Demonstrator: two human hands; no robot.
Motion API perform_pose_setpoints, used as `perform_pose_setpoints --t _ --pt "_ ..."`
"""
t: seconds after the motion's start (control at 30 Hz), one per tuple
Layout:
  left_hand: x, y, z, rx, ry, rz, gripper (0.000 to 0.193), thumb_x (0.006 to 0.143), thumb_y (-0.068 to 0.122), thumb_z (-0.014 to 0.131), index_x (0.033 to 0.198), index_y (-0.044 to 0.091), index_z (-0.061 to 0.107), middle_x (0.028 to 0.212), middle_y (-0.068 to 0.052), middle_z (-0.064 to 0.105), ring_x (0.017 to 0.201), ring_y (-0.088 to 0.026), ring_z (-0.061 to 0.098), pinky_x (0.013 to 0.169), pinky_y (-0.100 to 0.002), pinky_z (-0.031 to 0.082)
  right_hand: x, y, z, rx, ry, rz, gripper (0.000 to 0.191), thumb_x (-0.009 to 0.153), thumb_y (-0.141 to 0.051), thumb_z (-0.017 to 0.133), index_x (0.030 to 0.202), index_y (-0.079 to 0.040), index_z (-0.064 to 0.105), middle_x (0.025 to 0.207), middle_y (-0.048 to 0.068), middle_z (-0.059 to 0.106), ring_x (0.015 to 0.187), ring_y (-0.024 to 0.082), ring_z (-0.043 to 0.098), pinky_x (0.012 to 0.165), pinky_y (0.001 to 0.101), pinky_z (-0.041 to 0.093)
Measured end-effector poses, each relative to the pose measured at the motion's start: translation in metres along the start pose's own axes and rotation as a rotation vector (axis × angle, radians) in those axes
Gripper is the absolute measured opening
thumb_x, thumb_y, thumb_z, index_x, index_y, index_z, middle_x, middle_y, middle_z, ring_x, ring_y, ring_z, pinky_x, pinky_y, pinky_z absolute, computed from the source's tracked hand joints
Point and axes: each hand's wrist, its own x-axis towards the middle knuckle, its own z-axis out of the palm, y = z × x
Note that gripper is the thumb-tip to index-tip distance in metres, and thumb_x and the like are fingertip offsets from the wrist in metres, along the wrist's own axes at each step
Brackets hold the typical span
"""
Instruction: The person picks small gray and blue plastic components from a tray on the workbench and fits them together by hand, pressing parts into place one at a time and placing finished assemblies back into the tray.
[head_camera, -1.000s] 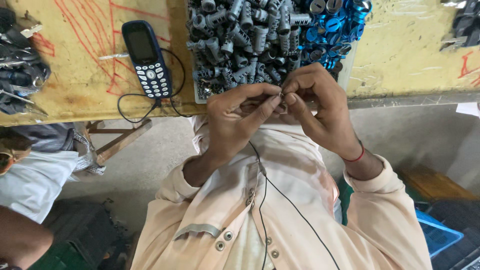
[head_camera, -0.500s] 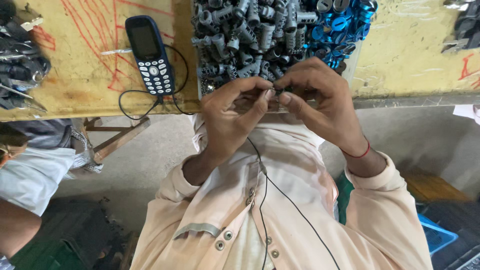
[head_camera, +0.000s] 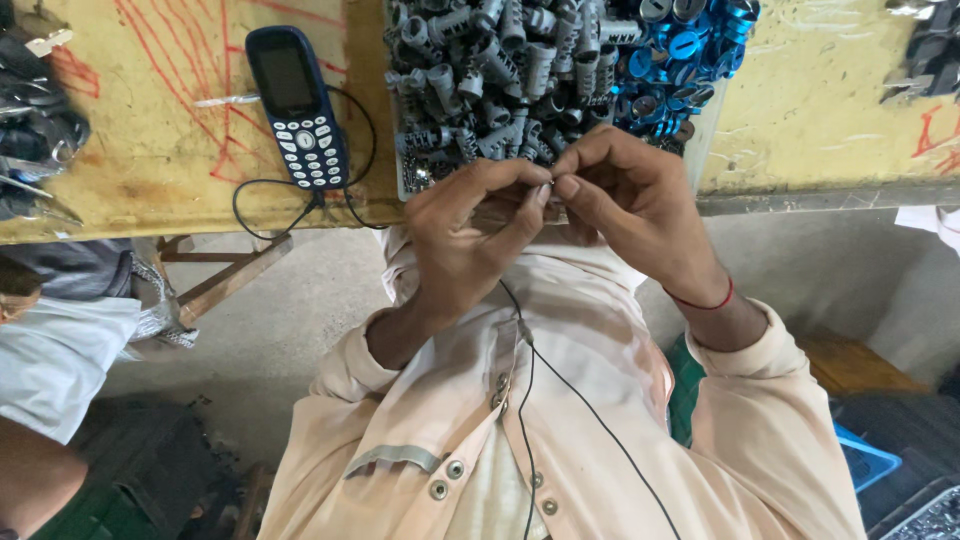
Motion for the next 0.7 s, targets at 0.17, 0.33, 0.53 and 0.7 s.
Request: perform_pose_setpoints --t 0.17,0.33,0.53,0.7 --pt "-0.0016 -0.0010 -0.0001 -0.494 -0.071 -0.250 0.012 0.104 0.002 0.068 0.115 -0.002 0.069 0.102 -0.007 0.075 0.092 -0.012 0.074 0.085 -0.028 0.066 -0.0003 0.0031 0.0001 0.147 -0.043 -0.007 0.010 0.108 -0.008 0.063 0.113 0.001 0.062 0.097 0.001 0.060 0.073 0.006 0.060 0.061 0.0225 0.049" --pt "-0.0048 0.0022 0.0003 -0.508 -0.079 -0.269 0.015 0.106 0.002 0.067 0.120 -0.004 0.070 0.106 -0.010 0.075 0.094 -0.015 0.075 0.086 -0.029 0.066 0.0003 0.0035 -0.0025 0.207 -0.069 -0.017 0.009 0.108 -0.007 0.063 0.113 0.001 0.063 0.098 0.001 0.059 0.072 0.007 0.058 0.060 0.0229 0.048" --pt "-0.0081 0.0052 0.0004 -0.296 -0.069 -0.090 0.018 0.105 0.001 0.071 0.122 -0.003 0.070 0.108 -0.011 0.076 0.092 -0.016 0.079 0.081 -0.026 0.067 0.0001 0.0058 -0.0022 0.225 -0.047 -0.010 0.007 0.108 -0.006 0.062 0.110 0.001 0.063 0.098 0.003 0.059 0.070 0.007 0.057 0.058 0.0221 0.045" --pt "-0.0099 0.0048 0.0027 -0.447 -0.041 -0.182 0.016 0.105 -0.002 0.070 0.121 -0.004 0.069 0.108 -0.013 0.076 0.098 -0.017 0.077 0.092 -0.031 0.067 -0.0045 0.0102 -0.0028 0.289 -0.060 -0.058 0.006 0.109 -0.006 0.059 0.109 -0.001 0.062 0.101 0.003 0.059 0.069 0.005 0.054 0.056 0.0207 0.043"
